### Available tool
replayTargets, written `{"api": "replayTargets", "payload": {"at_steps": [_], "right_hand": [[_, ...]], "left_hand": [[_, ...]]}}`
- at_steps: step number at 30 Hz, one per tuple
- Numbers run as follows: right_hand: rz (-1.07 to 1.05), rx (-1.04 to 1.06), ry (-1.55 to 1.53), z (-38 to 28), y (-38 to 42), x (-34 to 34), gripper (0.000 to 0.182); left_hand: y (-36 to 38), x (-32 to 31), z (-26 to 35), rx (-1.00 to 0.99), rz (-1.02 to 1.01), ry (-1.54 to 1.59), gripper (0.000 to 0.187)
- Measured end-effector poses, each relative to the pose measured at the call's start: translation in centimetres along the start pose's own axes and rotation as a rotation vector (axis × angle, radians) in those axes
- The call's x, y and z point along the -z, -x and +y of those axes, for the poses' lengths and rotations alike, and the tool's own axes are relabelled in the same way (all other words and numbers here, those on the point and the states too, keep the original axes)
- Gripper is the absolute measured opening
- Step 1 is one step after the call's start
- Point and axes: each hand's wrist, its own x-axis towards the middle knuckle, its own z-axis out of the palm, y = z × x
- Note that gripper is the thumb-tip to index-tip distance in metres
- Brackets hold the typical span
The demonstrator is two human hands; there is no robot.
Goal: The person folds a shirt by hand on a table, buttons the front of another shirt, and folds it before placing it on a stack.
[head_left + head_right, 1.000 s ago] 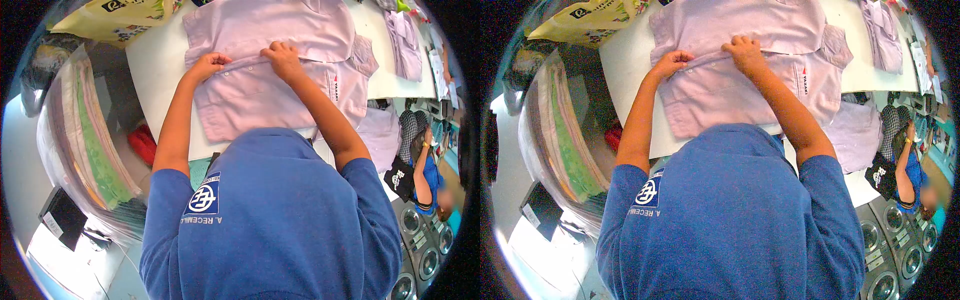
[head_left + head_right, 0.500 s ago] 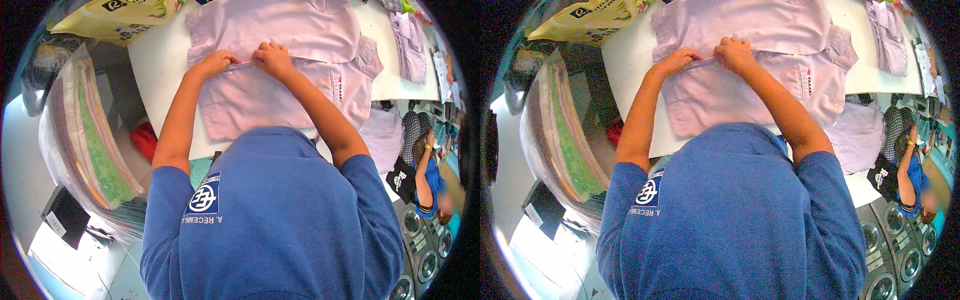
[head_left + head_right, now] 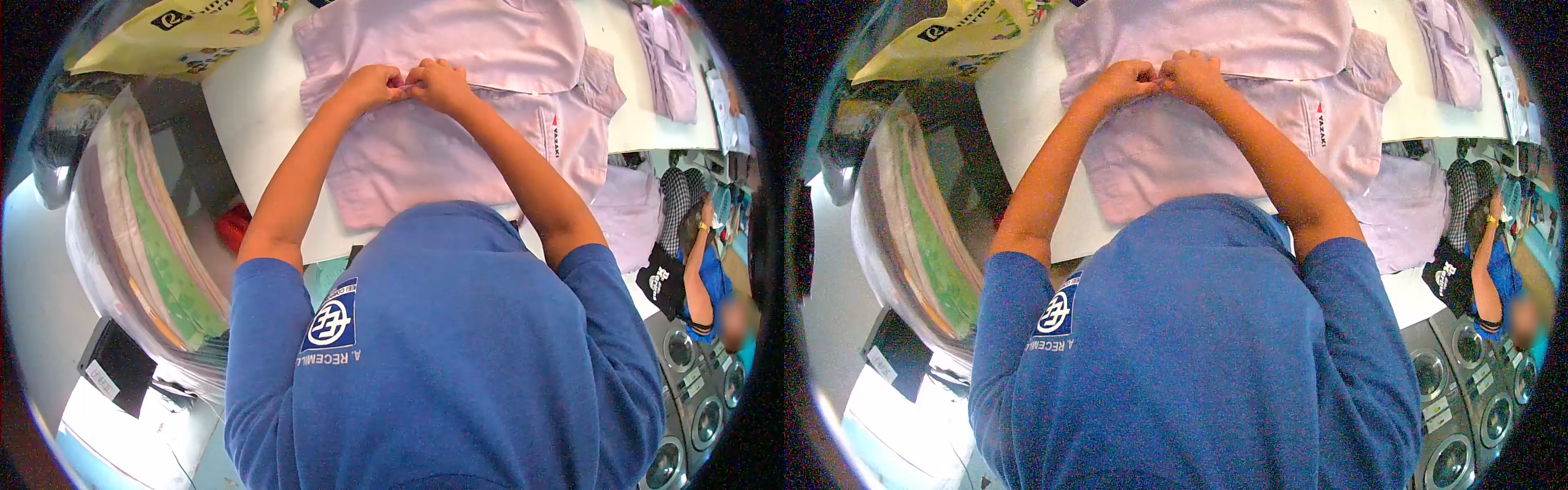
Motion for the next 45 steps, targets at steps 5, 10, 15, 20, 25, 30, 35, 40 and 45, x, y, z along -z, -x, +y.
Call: {"api": "replayTargets", "payload": {"at_steps": [5, 10, 15, 20, 25, 30, 35, 40, 45], "right_hand": [[0.580, 0.223, 0.118, -0.6, 2.3, 0.4, 0.012], [0.401, 0.311, 0.185, -0.4, 3.6, -2.0, 0.012], [0.383, 0.261, 0.225, -0.1, 2.7, -3.0, 0.012], [0.430, 0.307, 0.193, -0.1, 2.5, -2.7, 0.012], [0.380, 0.313, 0.235, -0.5, 2.2, -1.5, 0.016], [0.559, 0.410, 0.192, 0.0, 1.7, -1.6, 0.012], [0.614, 0.410, 0.227, 0.2, 1.9, -2.2, 0.012], [0.153, 0.221, 0.163, -0.5, 2.1, -2.0, 0.016], [0.573, 0.458, 0.136, 0.1, 2.4, -2.6, 0.016]], "left_hand": [[-0.1, -0.8, -0.7, -0.027, 0.080, 0.047, 0.021], [-0.1, -1.0, -0.5, -0.001, 0.093, 0.122, 0.015], [0.1, -1.5, -0.8, -0.004, 0.112, 0.168, 0.015], [-0.3, -1.8, -1.4, 0.010, 0.089, 0.127, 0.014], [-0.5, -2.2, -1.7, -0.059, 0.097, 0.106, 0.016], [-0.4, -2.3, -1.1, 0.012, 0.029, 0.106, 0.016], [-0.4, -2.1, -1.7, 0.066, 0.001, 0.158, 0.016], [-0.8, -3.6, -4.1, -0.125, -0.017, -0.183, 0.027], [0.5, -1.1, 0.3, 0.174, -0.132, 0.225, 0.020]]}}
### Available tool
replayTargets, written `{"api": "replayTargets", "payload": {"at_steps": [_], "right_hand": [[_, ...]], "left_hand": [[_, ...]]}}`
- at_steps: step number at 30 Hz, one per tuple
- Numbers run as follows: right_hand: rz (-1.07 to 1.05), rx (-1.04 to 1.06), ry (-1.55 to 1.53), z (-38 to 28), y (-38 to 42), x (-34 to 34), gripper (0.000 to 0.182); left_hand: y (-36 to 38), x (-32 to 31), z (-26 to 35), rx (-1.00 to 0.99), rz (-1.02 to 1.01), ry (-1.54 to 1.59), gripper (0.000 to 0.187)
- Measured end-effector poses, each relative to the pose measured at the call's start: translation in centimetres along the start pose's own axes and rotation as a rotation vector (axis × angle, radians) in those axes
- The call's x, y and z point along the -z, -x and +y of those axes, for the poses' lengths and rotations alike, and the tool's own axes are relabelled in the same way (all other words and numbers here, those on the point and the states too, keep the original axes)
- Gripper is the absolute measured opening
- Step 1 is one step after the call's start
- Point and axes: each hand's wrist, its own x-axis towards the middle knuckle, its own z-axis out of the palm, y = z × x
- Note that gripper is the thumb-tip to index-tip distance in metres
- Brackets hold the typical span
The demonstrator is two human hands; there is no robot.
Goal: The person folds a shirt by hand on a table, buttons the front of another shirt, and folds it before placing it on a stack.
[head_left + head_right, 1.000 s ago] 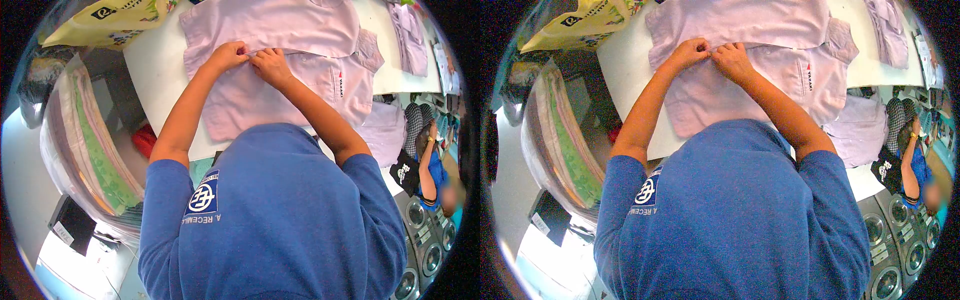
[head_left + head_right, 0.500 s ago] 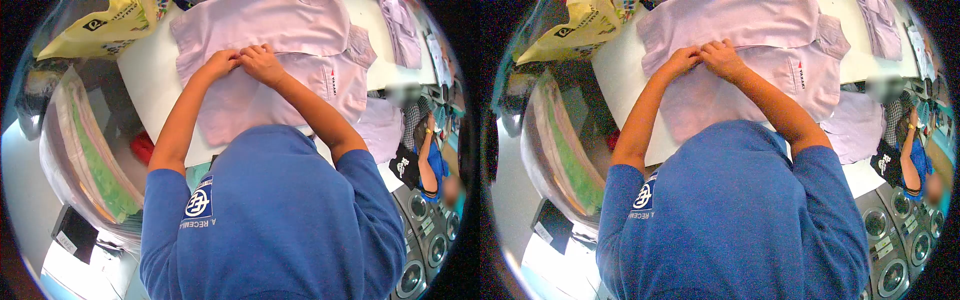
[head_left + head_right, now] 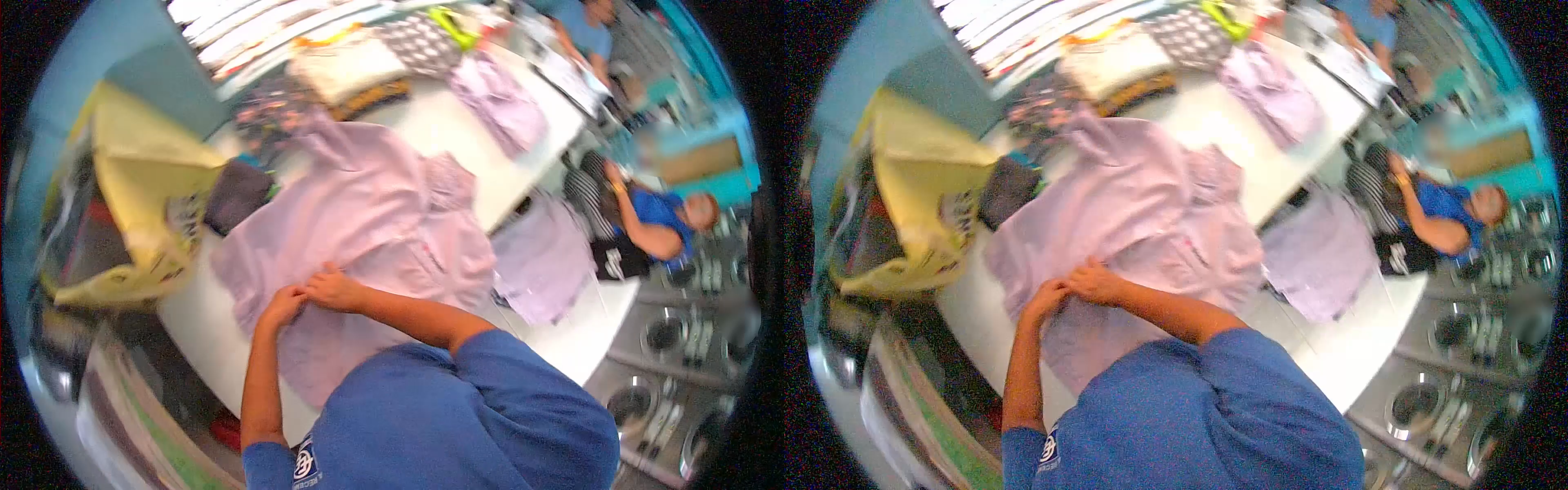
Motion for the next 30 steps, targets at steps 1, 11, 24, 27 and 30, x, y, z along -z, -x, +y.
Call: {"api": "replayTargets", "payload": {"at_steps": [1, 11, 24, 27, 30], "right_hand": [[-0.062, -0.025, -0.047, 0.1, -0.2, 0.2, 0.018], [-0.039, 0.016, -0.015, -0.5, -0.2, 0.2, 0.017], [-0.128, -0.052, -0.023, -1.0, 0.7, -0.9, 0.015], [-0.193, -0.063, -0.108, -1.5, 0.2, -0.3, 0.017], [-0.248, -0.063, -0.148, -1.2, -0.1, 0.0, 0.018]], "left_hand": [[0.3, 0.7, 1.6, 0.031, -0.057, 0.004, 0.017], [0.5, 0.4, 0.8, 0.185, -0.181, 0.310, 0.012], [0.1, -0.2, -1.7, 0.063, -0.191, 0.142, 0.011], [0.1, -0.6, -3.0, 0.042, -0.133, 0.324, 0.011], [1.6, -1.5, -0.9, -0.026, -0.023, 0.197, 0.012]]}}
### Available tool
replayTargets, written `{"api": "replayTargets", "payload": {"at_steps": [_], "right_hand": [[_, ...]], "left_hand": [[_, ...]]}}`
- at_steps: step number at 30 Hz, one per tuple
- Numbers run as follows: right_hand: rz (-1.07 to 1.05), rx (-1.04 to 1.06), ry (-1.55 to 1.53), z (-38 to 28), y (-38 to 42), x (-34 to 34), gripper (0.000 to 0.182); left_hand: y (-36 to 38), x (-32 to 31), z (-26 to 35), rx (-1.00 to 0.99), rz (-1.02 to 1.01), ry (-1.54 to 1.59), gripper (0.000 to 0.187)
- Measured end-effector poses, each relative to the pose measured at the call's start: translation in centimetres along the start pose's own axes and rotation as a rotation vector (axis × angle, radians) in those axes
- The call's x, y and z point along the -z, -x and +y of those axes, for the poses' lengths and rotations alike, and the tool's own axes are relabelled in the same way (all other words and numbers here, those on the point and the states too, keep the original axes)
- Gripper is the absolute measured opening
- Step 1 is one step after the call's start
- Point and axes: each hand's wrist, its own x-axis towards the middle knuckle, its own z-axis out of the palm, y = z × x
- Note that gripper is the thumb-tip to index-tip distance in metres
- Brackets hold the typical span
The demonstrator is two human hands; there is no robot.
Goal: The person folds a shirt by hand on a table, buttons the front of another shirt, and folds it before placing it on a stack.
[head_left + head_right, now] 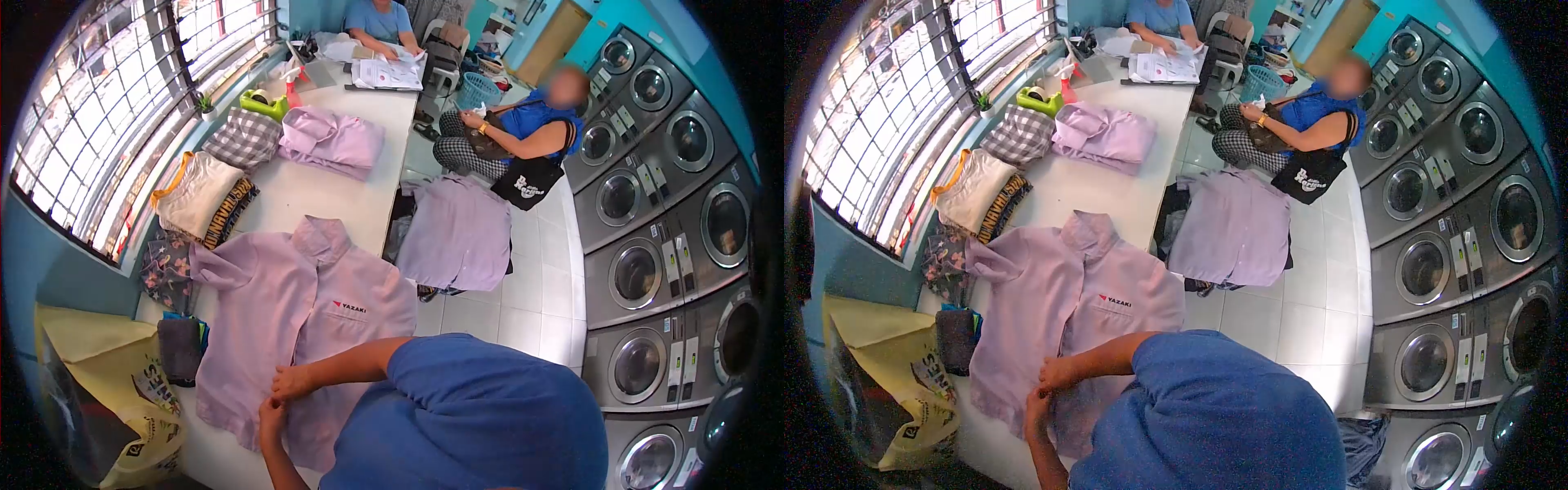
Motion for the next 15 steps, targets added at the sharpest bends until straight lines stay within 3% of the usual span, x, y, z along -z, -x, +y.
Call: {"api": "replayTargets", "payload": {"at_steps": [2, 8, 10, 15], "right_hand": [[-0.025, 0.005, -0.025, 0.1, 0.0, 0.2, 0.017], [0.002, -0.073, -0.041, -0.3, 0.9, 0.4, 0.016], [0.040, -0.061, 0.047, -0.1, 1.1, -0.3, 0.013], [0.175, -0.071, 0.085, -0.3, 1.3, -0.7, 0.013]], "left_hand": [[0.5, -0.4, 1.0, -0.070, 0.053, -0.137, 0.011], [0.9, -0.6, 1.2, 0.096, 0.053, 0.008, 0.015], [0.8, -0.9, 0.5, -0.114, 0.122, -0.144, 0.015], [-0.3, -1.0, -0.7, -0.158, 0.165, -0.235, 0.012]]}}
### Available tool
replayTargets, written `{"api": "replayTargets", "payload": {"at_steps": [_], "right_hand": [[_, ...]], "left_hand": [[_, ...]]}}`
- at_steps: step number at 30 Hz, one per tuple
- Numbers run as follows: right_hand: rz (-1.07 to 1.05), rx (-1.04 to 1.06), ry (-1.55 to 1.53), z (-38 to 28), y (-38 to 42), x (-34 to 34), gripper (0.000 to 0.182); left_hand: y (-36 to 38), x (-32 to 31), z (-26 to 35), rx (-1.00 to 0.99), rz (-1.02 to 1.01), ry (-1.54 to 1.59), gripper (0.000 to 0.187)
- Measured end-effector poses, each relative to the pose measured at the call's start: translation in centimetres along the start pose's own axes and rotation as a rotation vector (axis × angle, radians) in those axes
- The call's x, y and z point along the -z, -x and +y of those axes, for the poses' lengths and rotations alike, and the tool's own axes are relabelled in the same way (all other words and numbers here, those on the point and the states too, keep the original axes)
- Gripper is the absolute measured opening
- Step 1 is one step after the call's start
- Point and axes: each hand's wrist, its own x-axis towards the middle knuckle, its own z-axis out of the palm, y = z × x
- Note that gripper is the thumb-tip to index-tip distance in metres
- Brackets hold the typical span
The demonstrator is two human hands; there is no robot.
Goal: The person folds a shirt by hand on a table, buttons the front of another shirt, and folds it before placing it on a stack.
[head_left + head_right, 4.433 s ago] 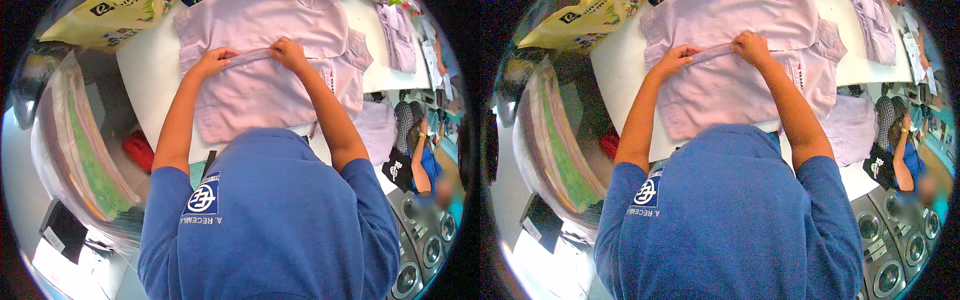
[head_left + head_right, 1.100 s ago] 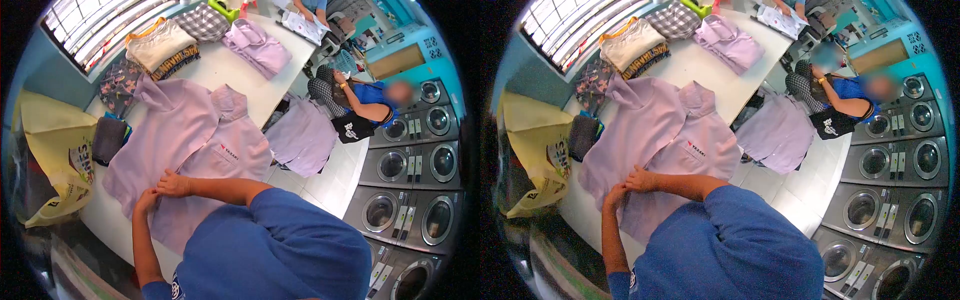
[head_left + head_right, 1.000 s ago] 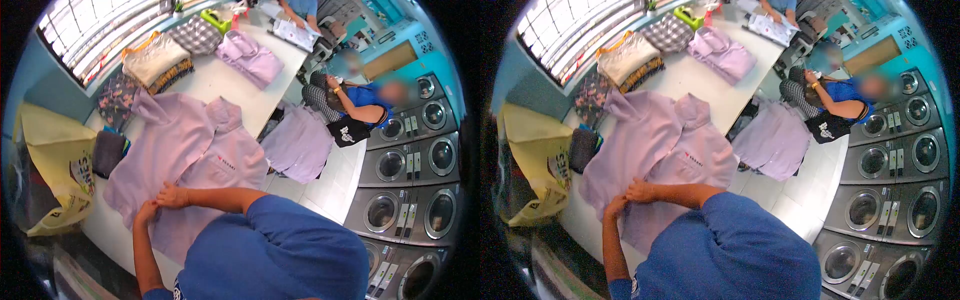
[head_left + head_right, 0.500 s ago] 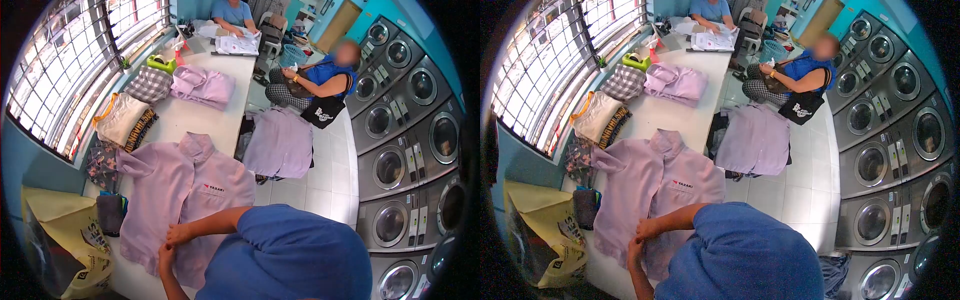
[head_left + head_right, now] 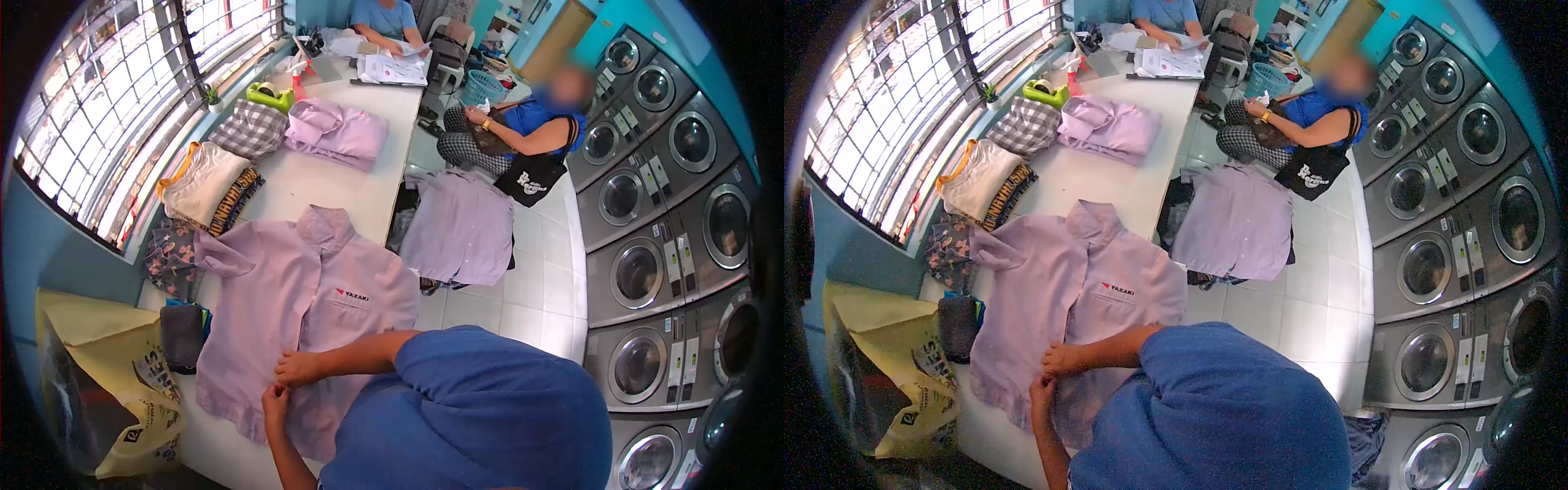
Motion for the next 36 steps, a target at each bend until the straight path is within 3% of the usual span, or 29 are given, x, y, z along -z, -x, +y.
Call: {"api": "replayTargets", "payload": {"at_steps": [5, 11, 17, 22, 23, 25, 29, 36], "right_hand": [[0.066, 0.010, 0.058, 0.8, 0.2, -0.4, 0.013], [-0.077, -0.013, -0.008, 0.3, 0.3, 0.7, 0.015], [0.111, 0.099, -0.107, 0.4, 0.0, 0.5, 0.017], [0.006, 0.021, -0.112, 0.3, -0.1, -0.2, 0.014], [0.002, 0.022, -0.111, 0.3, -0.2, -0.4, 0.014], [-0.125, -0.064, -0.075, 0.3, -0.4, -0.8, 0.012], [-0.072, -0.075, -0.091, 0.4, -0.3, -1.7, 0.011], [-0.173, -0.319, -0.368, 0.3, -1.2, -1.0, 0.014]], "left_hand": [[-0.5, -0.8, -0.3, 0.001, 0.003, -0.096, 0.011], [0.1, -1.7, 0.1, -0.010, 0.133, -0.290, 0.013], [-0.8, -1.1, -1.5, 0.073, 0.062, 0.038, 0.017], [0.7, 0.0, 3.3, 0.169, 0.003, 0.043, 0.009], [0.5, -0.4, 2.0, 0.169, 0.003, 0.048, 0.009], [0.1, -1.1, -0.9, -0.047, 0.107, 0.144, 0.009], [0.1, -1.8, -1.9, 0.013, 0.133, 0.150, 0.011], [0.8, -1.6, -1.0, 0.049, 0.169, 0.360, 0.011]]}}
